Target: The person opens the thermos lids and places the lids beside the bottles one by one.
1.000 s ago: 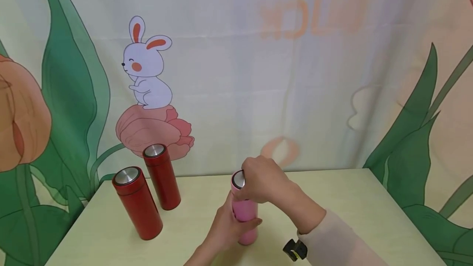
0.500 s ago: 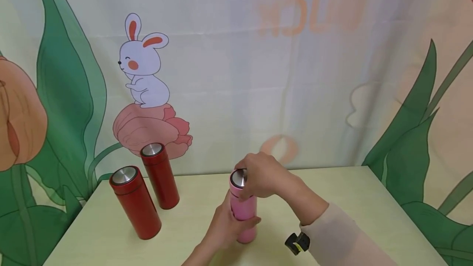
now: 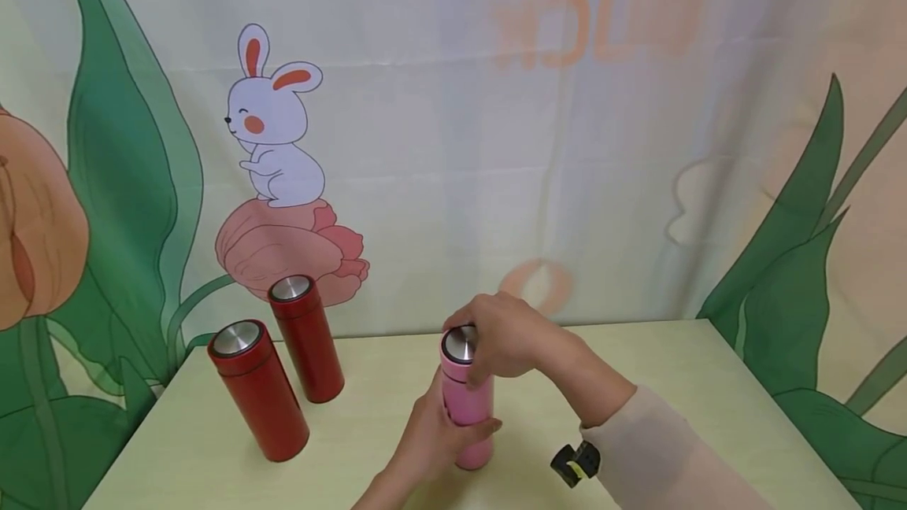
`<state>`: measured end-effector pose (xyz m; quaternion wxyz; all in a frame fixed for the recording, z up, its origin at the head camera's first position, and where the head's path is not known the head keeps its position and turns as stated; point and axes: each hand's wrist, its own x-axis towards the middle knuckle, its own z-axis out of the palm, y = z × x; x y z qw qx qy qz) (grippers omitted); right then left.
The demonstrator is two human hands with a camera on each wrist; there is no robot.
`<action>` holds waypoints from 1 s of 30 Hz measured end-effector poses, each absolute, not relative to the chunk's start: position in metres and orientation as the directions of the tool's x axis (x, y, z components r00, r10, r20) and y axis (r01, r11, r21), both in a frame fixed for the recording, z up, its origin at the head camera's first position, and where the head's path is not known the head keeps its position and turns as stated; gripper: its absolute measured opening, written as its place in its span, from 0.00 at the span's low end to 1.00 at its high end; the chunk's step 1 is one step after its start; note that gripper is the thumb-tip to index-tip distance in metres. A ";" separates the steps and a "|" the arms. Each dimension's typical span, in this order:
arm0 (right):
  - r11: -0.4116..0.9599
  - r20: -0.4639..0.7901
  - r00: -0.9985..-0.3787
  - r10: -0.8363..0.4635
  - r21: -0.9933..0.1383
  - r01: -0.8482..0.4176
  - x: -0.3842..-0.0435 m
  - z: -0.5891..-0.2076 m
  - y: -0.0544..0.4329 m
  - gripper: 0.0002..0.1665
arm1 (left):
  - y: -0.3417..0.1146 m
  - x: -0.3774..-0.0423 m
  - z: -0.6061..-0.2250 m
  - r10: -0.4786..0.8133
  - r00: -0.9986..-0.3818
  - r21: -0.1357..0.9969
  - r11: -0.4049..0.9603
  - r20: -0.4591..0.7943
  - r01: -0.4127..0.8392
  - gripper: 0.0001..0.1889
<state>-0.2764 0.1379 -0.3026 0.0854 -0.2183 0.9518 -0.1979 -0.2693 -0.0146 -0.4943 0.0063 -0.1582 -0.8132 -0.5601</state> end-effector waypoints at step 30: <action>0.766 -0.120 -0.829 -0.547 -0.470 -0.438 -0.278 -0.303 0.146 0.43 | -0.013 -0.266 -0.494 0.251 -0.949 0.903 0.333 0.192 0.271 0.39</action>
